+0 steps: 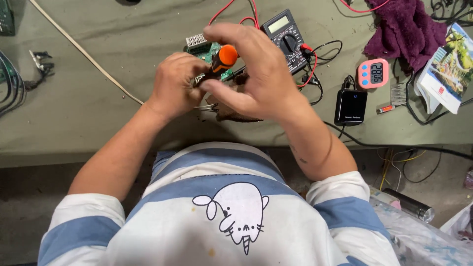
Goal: Connecting wires to a terminal block on a circuit board using a screwdriver
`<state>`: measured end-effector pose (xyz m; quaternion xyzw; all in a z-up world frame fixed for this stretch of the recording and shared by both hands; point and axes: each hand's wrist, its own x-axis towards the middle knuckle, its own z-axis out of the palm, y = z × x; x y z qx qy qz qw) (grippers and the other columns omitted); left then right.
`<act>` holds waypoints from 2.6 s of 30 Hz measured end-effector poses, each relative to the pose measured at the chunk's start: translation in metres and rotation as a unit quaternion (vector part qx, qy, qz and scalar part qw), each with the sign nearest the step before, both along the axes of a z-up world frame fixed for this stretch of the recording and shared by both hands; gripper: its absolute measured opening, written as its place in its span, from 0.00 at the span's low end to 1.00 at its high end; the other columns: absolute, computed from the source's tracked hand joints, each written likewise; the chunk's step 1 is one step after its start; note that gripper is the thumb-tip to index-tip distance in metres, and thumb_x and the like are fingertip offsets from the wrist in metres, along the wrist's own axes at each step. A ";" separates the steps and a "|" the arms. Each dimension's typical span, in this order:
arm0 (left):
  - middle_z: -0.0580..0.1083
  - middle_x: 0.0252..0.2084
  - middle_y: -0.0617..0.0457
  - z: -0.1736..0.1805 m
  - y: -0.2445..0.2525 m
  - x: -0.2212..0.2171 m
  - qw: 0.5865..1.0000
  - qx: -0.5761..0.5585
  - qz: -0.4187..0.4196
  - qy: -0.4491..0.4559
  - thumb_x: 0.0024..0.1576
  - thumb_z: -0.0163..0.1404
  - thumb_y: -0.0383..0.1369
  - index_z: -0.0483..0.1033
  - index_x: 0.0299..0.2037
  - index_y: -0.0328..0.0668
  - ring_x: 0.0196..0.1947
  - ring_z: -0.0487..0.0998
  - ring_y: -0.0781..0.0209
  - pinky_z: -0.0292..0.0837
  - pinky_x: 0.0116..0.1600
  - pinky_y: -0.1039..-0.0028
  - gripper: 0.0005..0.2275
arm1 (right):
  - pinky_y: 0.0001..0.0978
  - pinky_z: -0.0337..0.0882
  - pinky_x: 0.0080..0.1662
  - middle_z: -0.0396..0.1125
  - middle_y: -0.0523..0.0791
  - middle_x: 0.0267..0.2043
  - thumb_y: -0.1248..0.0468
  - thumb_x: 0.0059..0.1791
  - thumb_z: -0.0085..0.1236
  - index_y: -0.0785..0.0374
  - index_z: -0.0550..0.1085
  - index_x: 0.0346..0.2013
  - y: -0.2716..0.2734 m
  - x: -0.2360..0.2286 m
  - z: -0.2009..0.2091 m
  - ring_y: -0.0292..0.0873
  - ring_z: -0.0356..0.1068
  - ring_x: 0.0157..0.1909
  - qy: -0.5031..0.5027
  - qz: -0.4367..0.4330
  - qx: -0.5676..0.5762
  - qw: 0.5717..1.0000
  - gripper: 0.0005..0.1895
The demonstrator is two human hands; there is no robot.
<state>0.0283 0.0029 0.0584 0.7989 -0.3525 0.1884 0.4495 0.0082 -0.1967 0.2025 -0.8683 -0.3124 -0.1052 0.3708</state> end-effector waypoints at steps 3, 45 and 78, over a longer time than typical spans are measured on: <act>0.77 0.31 0.50 0.001 0.001 0.002 1.000 -0.010 -0.020 0.015 0.65 0.56 0.30 0.78 0.37 0.40 0.30 0.75 0.47 0.65 0.39 0.61 0.05 | 0.46 0.71 0.67 0.68 0.58 0.63 0.74 0.56 0.54 0.69 0.69 0.59 -0.005 -0.003 0.024 0.59 0.71 0.65 0.000 0.110 -0.018 0.994 0.16; 0.75 0.43 0.51 -0.067 0.004 -0.027 0.982 0.090 0.131 0.100 0.52 0.63 0.35 0.80 0.50 0.48 0.42 0.71 0.46 0.67 0.48 0.59 0.16 | 0.38 0.71 0.48 0.71 0.49 0.46 0.61 0.59 0.50 0.67 0.69 0.49 -0.003 0.007 -0.006 0.52 0.74 0.45 0.021 0.113 0.017 0.993 0.11; 0.74 0.42 0.53 -0.064 0.001 -0.027 0.979 0.096 0.160 0.079 0.54 0.62 0.35 0.80 0.47 0.49 0.40 0.72 0.48 0.65 0.45 0.60 0.12 | 0.37 0.73 0.49 0.72 0.49 0.46 0.62 0.59 0.51 0.67 0.69 0.47 -0.006 0.017 -0.010 0.49 0.74 0.45 0.033 0.089 0.035 0.995 0.09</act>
